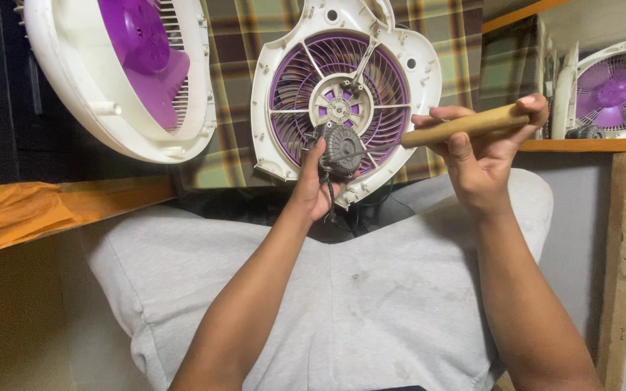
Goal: The person uses a screwdriver to remove the central nut from a purple fan blade, then detaches the blade from the motor. They proceed to remove the motor from the fan housing, placing the components aside.
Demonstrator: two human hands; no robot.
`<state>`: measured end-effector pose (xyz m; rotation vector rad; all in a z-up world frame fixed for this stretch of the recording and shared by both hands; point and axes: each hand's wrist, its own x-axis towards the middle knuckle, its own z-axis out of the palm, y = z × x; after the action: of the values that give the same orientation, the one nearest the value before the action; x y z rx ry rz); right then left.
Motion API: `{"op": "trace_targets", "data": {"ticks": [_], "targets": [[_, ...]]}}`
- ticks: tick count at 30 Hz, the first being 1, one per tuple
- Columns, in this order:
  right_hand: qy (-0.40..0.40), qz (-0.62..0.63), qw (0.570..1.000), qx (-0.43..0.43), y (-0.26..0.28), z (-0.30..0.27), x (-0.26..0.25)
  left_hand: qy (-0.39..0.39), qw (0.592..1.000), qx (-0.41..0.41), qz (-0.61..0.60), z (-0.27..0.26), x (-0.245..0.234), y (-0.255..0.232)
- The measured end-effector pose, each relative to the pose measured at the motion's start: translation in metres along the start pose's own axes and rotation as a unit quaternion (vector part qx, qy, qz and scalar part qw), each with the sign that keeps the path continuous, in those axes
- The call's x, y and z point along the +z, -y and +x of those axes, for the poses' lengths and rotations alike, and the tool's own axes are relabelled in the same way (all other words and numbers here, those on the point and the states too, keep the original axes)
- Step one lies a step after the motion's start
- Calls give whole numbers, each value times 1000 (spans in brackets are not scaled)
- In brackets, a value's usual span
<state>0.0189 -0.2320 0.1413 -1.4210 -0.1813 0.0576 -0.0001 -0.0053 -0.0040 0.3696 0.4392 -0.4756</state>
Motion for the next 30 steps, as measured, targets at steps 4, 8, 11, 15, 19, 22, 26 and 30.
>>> {"op": "trace_targets", "data": {"ticks": [4,8,11,15,19,22,26,30], "targets": [[11,-89,995,-50,0,-3,11,16,1000,11,24,-2,6,-4],[-25,-168,980,-100,2,-14,14,16,998,26,63,-11,15,-6],[-38,-148,982,-111,9,-17,11,-15,995,16,93,-10,25,-4],[-50,-114,982,-144,20,-10,6,-26,996,22,78,2,31,-3],[-194,26,970,-144,26,-4,-11,57,998,6,26,8,25,-6],[-314,133,935,-102,20,2,-32,67,998,-8,-3,11,22,-15],[-262,107,924,256,-22,26,-36,64,997,-10,-32,9,19,-19],[-127,87,907,393,-64,25,-2,96,995,-15,-19,10,19,-16]]}}
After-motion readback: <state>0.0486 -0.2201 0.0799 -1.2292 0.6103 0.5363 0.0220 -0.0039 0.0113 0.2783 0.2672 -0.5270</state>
